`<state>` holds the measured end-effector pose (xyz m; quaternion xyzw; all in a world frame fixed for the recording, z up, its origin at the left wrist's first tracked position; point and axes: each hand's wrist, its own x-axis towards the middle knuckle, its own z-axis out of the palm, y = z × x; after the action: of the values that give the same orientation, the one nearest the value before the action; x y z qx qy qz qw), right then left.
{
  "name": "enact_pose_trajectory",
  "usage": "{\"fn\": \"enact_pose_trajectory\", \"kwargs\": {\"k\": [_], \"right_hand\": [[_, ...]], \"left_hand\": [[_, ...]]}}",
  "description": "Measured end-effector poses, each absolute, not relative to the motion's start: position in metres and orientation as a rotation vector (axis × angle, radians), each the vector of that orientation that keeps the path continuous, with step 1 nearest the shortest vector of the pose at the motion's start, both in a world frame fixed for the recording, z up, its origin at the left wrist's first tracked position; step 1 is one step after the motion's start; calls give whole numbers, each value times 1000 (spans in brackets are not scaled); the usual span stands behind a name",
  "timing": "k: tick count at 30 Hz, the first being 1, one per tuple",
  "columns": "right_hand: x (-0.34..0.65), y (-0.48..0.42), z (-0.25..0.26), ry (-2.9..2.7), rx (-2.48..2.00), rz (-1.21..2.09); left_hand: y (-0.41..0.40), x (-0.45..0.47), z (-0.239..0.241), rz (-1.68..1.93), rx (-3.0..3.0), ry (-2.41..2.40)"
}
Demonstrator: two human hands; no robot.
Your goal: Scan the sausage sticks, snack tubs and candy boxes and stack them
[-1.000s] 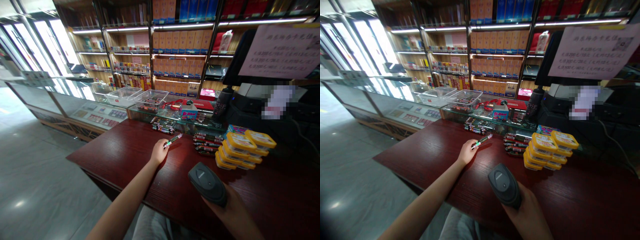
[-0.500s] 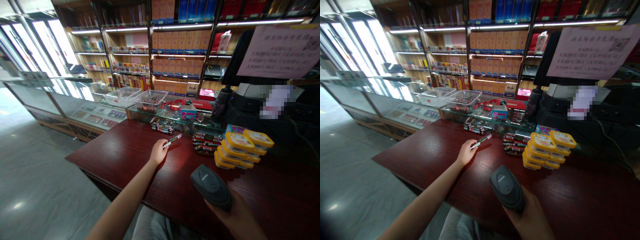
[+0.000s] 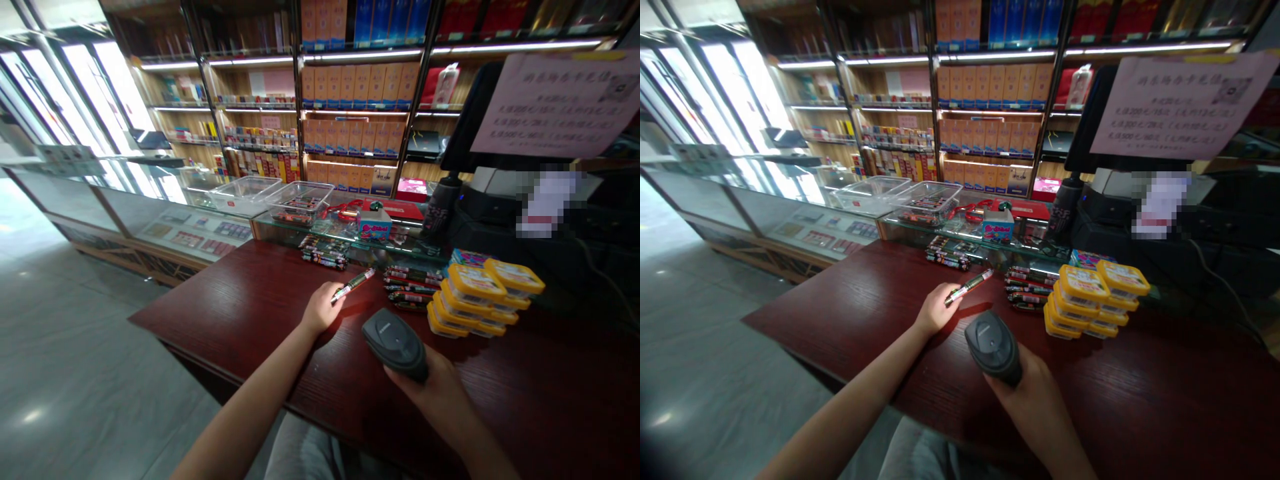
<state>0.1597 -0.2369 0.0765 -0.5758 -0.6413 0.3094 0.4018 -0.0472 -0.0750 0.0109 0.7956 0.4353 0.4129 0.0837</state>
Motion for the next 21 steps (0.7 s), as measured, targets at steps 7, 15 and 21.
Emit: {"fn": "enact_pose_trajectory", "kwargs": {"k": [7,15,21], "right_hand": [[156,-232,77,-1659,-1495,816],[174,-234,62,-1882,-1806,232],[197,-230,29,-2080,-1790,-138]], "left_hand": [[-74,-49,9,1204,2406,1286],[-75,-50,12,1169,2415,1297],[-70,-49,11,1037,2502,1292]]}}
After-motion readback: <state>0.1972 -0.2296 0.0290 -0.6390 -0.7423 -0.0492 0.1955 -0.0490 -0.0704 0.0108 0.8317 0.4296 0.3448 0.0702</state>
